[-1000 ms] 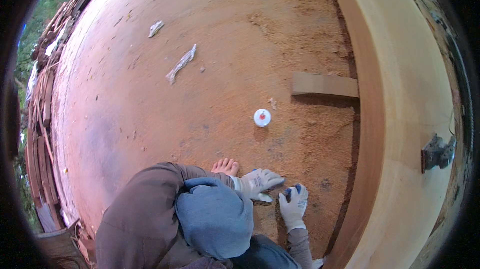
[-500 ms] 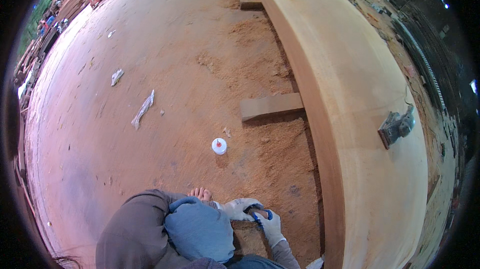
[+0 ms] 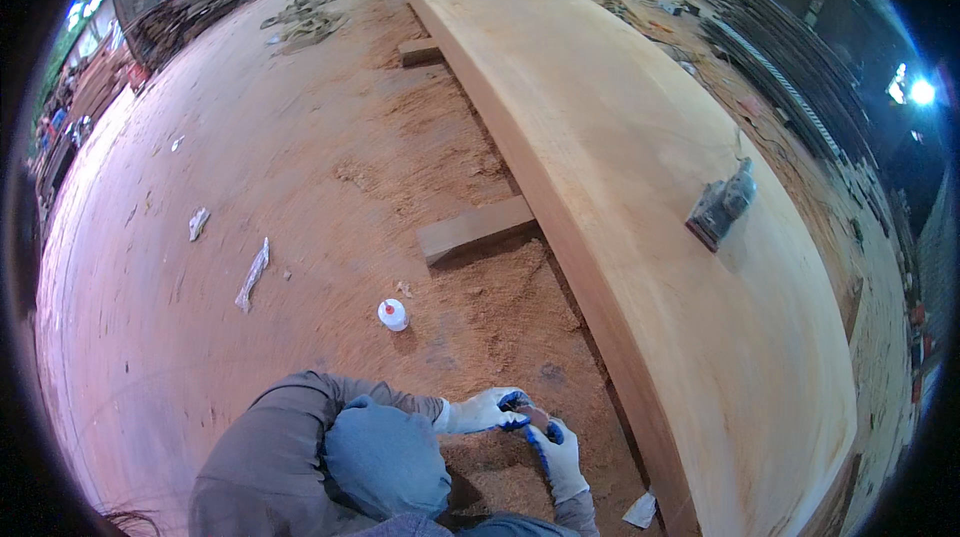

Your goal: The person applies wood glue to the edge of a large wooden board and then uses an electric sander to smooth the surface. The person repeats the gluing and sanding process on different sections of the board.

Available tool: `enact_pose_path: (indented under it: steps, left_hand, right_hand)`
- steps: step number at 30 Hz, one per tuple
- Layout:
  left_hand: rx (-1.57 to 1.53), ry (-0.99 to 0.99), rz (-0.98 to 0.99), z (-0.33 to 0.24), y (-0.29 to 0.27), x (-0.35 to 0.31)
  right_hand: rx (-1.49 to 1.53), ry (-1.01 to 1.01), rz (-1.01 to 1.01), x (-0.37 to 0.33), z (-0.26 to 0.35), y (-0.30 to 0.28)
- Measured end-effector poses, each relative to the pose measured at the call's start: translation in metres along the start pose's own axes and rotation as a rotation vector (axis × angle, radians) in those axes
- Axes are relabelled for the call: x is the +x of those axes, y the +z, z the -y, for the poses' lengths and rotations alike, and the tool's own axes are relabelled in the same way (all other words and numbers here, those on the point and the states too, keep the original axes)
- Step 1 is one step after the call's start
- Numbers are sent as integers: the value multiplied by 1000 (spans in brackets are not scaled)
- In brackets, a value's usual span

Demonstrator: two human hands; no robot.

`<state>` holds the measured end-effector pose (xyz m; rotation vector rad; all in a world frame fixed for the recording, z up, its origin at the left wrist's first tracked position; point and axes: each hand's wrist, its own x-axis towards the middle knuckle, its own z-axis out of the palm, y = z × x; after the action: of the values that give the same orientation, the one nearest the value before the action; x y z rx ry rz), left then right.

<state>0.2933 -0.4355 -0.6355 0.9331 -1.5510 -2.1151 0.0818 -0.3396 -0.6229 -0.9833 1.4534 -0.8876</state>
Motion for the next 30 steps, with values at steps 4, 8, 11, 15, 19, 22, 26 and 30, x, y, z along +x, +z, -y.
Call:
enact_pose_path:
  steps: [4,8,11,15,19,22,26,30]
  left_hand:
    - [546,101,91,-47,29,27]
    - [503,16,257,-41,29,44]
    - [346,-199,523,-56,44,55]
    - [818,8,693,-52,61,63]
    - [1120,711,559,-90,80,70]
    - [1205,1029,370,-134,85,101]
    - [1320,1254,102,-169,97,153]
    - [1323,1195,-123,-168,110,205]
  right_hand:
    - [620,132,-150,-25,-5,-17]
    - [616,58,-79,-47,20,-17]
    - [477,-18,-325,-57,-3,-20]
    - [638,-158,-481,-85,-27,-14]
    - [397,-34,-912,-144,-29,-44]
    - [-100,-41,-1478,-201,-23,-86]
    - [-536,-105,-2006,-255,-58,-179]
    - [-948,54,-2032,-254,-89,-233]
